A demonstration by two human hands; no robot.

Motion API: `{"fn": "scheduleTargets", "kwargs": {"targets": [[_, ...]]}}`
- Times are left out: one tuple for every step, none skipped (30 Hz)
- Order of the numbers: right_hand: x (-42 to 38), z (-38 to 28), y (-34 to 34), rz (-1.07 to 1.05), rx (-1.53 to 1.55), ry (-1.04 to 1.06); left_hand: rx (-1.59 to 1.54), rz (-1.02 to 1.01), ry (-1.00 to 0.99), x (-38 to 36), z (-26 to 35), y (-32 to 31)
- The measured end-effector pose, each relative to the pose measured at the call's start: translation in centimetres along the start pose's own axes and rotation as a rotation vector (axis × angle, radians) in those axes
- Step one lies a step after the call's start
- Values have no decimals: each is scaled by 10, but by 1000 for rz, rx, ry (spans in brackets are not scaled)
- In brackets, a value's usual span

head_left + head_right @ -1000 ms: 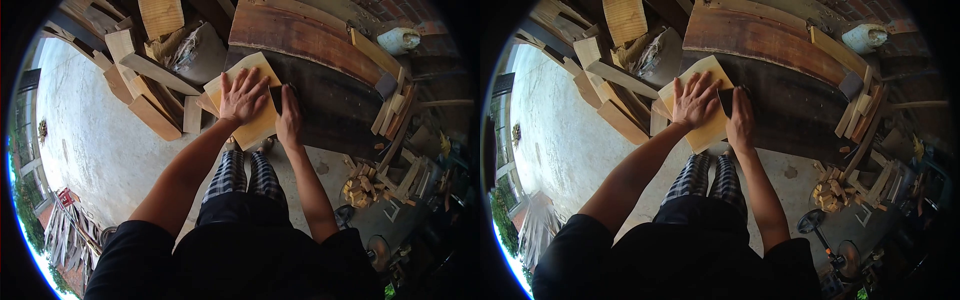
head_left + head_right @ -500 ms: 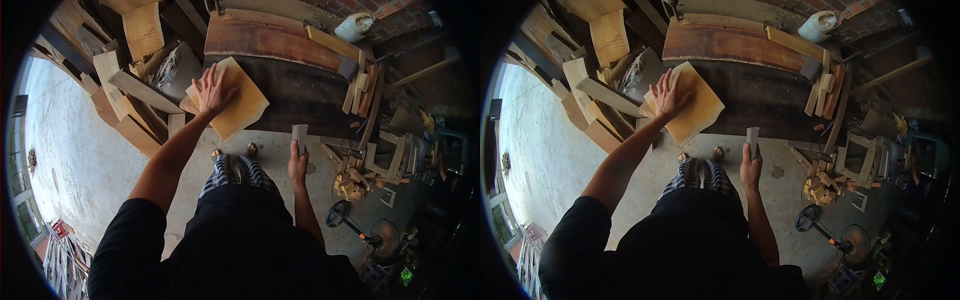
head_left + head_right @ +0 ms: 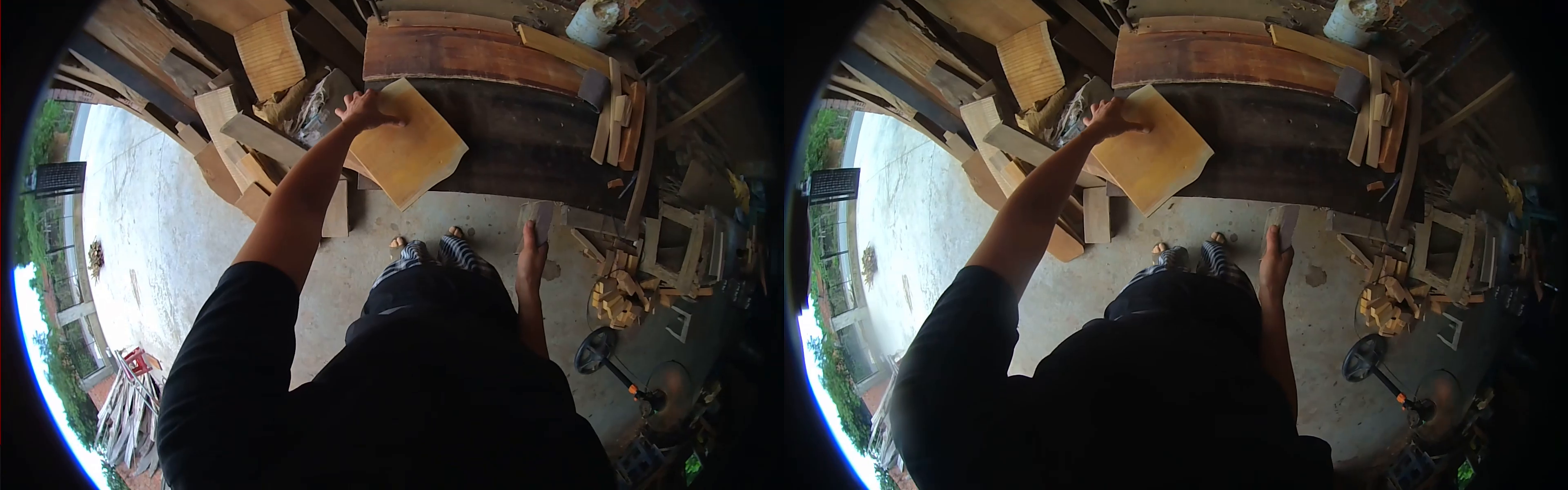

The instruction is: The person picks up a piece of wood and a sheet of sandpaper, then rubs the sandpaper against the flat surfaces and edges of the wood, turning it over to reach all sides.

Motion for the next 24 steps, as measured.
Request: {"fn": "scheduleTargets", "kwargs": {"targets": [[4,-1,1,-7,-29,1,29,-34,-42,0,5,6],[8,0,2,-18,-27,5,55,-67,-85,3,9,10],[13,1,0,-55,-10,0,-75,-191,-221,7,16,18],[19,3,-2,-92,9,-3,-77,-179,-215,9,16,27],[25,6,-2,-103,17,6,-216,-392,-229,5,18,29],[30,9,-4,-119,-12,20,-356,-602,-240,4,16,27],[35,13,-7,-136,-37,38,-323,-600,-146,18,6,14],[40,12,-11,-146,-24,53,-324,-577,-143,4,13,34],[45,9,-15,-184,-60,84,-369,-589,-184,-32,32,62],[51,4,-19,-211,-96,116,-407,-603,-233,-61,49,77],[55,-11,-24,-275,-81,105,-397,-589,-251,-72,53,80],[66,-16,-27,-261,-64,123,-570,-580,-305,-78,55,89],[79,-27,-34,-270,-97,251,-743,-567,-358,-87,58,97],[90,-40,-43,-283,-132,381,-947,-514,-439,-99,64,104],[97,-81,-50,-269,-97,534,-933,-478,-430,-115,70,117],[104,-119,-56,-229,-173,736,-921,-442,-416,-131,75,128],[109,-154,-62,-184,-251,934,-918,-423,-414,-142,80,125],[118,-178,-71,-196,-191,974,-954,-320,-471,-152,89,126],[128,-199,-79,-207,-136,1010,-990,-221,-528,-159,95,126],[138,-216,-91,-250,-129,1063,-993,-218,-528,-161,98,120],[146,-227,-102,-293,-127,1112,-947,-175,-511,-159,99,109],[152,-229,-111,-298,-138,1107,-905,-135,-491,-160,101,97],[162,-224,-127,-359,-266,1006,-930,-55,-524,-164,105,92],[170,-214,-139,-418,-389,905,-939,-56,-518,-166,105,83]]}}
Point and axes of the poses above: each hand's wrist, its own x-axis towards the middle knuckle, its own y-axis out of the back of the hand, z = x × y, the point moved 6 cm from there along x, towards the middle knuckle, and after that the axes turned 9 degrees about y, right-handed, at the moved point
